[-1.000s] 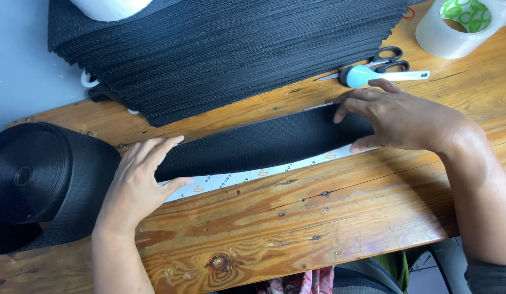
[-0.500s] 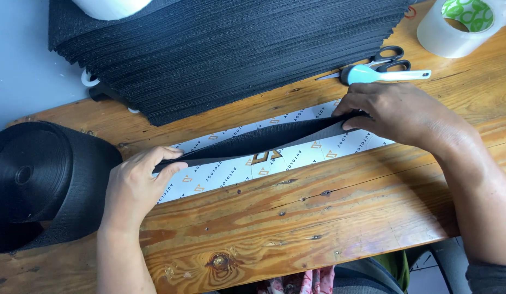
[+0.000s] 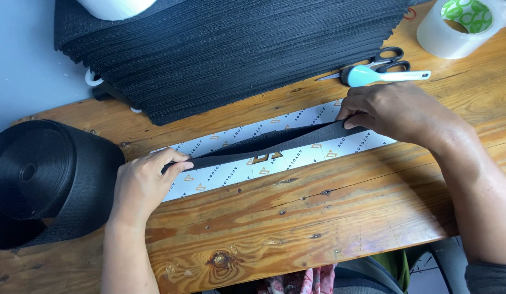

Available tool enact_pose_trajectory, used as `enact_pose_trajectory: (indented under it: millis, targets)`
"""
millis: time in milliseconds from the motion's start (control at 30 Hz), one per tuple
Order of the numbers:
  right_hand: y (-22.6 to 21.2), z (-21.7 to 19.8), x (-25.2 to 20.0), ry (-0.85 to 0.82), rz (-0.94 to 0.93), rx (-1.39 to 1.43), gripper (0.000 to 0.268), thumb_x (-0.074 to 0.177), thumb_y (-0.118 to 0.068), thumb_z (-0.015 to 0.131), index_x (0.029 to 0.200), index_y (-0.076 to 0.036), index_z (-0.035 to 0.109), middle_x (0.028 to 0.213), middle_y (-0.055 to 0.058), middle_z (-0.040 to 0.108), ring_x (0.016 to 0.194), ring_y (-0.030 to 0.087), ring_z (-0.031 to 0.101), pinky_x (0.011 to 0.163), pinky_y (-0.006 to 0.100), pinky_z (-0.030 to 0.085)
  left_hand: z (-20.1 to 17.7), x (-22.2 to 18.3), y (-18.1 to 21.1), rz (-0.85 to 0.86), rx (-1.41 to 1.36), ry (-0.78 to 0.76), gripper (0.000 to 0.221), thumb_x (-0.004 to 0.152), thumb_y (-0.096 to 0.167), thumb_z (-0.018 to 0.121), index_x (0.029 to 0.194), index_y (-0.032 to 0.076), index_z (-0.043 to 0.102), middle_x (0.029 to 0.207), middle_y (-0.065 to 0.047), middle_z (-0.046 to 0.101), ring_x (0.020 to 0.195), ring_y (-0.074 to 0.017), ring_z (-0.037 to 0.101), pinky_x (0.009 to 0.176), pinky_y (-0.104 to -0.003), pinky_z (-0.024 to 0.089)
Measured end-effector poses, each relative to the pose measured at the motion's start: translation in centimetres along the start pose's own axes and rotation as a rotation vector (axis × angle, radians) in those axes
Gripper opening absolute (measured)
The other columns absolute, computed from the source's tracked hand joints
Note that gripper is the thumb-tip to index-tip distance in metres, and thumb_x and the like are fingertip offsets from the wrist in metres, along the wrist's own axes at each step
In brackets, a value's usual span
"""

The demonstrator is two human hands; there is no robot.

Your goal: Applying adhesive to a black strip, attaching it to a base material, and cutting it to size with scissors.

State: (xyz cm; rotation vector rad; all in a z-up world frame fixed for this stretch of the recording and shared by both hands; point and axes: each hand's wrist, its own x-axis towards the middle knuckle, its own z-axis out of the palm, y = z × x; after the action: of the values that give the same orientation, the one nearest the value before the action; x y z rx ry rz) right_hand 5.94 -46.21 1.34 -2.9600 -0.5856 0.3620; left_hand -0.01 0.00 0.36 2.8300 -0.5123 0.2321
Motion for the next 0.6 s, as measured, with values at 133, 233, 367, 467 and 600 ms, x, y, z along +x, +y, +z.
enact_pose_trajectory:
  millis: [133,233,367,467,600]
  targets:
    - [-0.1,0.1,0.2,-0.025,0.006,0.002,0.017,0.093,-0.033,0.064,0.103,-0.039,0.075,0.102,-0.016,0.077,0.099,0.015,0.071,0.082,0.035,0.05,0.1,0.0,0.0,-0.029,0.016,-0.037,0.014,0.095,0.04,0.068,0.092,0.027,0.072,0.094,0.01,0.08,0.084,-0.0201,0.075,0.067,-0.04,0.051]
    - [-0.1,0.1,0.2,-0.005,-0.017,-0.006,0.016,0.092,-0.033,0.065,0.102,-0.039,0.075,0.101,-0.017,0.077,0.099,0.015,0.071,0.081,0.035,0.051,-0.1,0.0,0.1,-0.03,0.018,-0.044,0.015,0.095,0.04,0.067,0.091,0.027,0.071,0.092,0.01,0.08,0.082,-0.0207,0.075,0.066,-0.041,0.05]
    - [0.1,-0.2,0.1,-0.032,-0.049,-0.03,0.03,0.089,-0.047,0.066,0.117,-0.039,0.072,0.116,-0.013,0.073,0.112,0.018,0.068,0.088,0.04,0.051,-0.1,-0.1,-0.3,0.005,-0.071,-0.03,0.027,0.089,0.042,0.073,0.106,0.021,0.074,0.105,0.0,0.08,0.095,-0.0219,0.076,0.081,-0.039,0.054]
    - [1.9,0.7,-0.1,-0.017,-0.156,0.023,0.074,0.079,-0.058,0.073,0.14,-0.021,0.056,0.142,0.012,0.059,0.124,0.038,0.06,0.101,0.047,0.048,-0.9,0.2,-0.2,0.063,-0.098,-0.066,0.057,0.08,0.037,0.081,0.132,0.017,0.068,0.129,-0.003,0.073,0.117,-0.0236,0.068,0.098,-0.039,0.05]
    - [0.9,1.1,-0.1,-0.034,-0.233,0.01,0.104,0.073,-0.059,0.08,0.161,-0.029,0.034,0.145,0.015,0.051,0.134,0.038,0.047,0.114,0.044,0.031,-0.8,0.5,0.0,0.091,-0.067,-0.204,0.089,0.076,0.04,0.082,0.153,0.014,0.046,0.133,-0.011,0.063,0.118,-0.035,0.058,0.107,-0.046,0.041]
